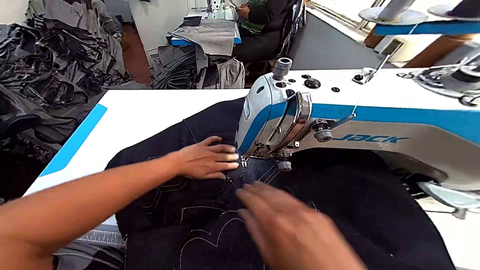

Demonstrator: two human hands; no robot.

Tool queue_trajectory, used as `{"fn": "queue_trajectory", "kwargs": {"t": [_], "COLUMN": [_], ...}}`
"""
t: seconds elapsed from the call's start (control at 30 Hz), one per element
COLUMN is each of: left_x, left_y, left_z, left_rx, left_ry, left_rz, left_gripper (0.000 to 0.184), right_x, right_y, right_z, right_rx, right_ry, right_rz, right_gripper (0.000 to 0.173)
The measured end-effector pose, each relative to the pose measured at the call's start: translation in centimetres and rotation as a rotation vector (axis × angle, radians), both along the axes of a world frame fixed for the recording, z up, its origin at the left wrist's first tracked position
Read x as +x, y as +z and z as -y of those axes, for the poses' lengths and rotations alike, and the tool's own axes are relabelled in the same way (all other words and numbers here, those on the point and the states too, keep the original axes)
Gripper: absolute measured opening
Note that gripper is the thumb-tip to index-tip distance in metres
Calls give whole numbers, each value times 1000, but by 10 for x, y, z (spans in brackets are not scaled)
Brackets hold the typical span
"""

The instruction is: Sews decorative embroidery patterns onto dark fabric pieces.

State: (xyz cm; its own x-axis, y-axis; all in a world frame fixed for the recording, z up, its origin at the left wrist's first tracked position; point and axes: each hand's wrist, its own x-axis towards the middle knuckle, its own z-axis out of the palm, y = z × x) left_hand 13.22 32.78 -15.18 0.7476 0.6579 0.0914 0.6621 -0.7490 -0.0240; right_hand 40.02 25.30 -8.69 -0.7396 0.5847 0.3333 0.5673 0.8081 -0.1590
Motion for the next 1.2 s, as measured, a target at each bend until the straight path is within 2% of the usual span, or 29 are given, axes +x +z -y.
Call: {"fn": "queue_trajectory", "kwargs": {"t": [0.03, 0.1, 0.17, 0.23, 0.57, 0.7, 0.8, 0.9, 0.97, 1.07, 1.13, 1.2], "left_x": [-11, -22, -26, -25, 6, 45, 87, 102, 94, 61, 27, 3], "left_y": [-3, -14, -24, -29, -36, -35, -33, -29, -23, -16, -18, -26], "left_z": [-15, -32, -34, -29, 24, 51, 69, 72, 68, 55, 38, 24], "left_rx": [11, -28, -79, -86, -28, -60, -124, -210, -275, -181, -50, -34], "left_ry": [-191, -356, -355, -314, 97, 415, 660, 743, 721, 488, 189, -28], "left_rz": [-14, 8, 73, 120, 126, 158, 141, 103, 109, 130, 97, 83], "left_gripper": [49, 54, 55, 55, 58, 61, 71, 77, 77, 59, 50, 54], "right_x": [-22, -54, -62, -56, 2, 28, 46, 50, 47, 37, 16, -6], "right_y": [-18, -60, -94, -111, -122, -115, -108, -105, -88, -60, -68, -95], "right_z": [8, 3, -5, -6, -54, -107, -161, -186, -173, -96, -39, -6], "right_rx": [24, 58, 58, 91, 140, 113, 144, 170, 185, 62, -63, -125], "right_ry": [-47, -136, -193, -186, 178, 431, 651, 788, 686, 248, 8, -107], "right_rz": [-46, -41, 6, 5, -93, -101, -43, -10, 29, 22, -105, -174], "right_gripper": [29, 35, 39, 42, 41, 38, 40, 39, 34, 26, 37, 54]}}
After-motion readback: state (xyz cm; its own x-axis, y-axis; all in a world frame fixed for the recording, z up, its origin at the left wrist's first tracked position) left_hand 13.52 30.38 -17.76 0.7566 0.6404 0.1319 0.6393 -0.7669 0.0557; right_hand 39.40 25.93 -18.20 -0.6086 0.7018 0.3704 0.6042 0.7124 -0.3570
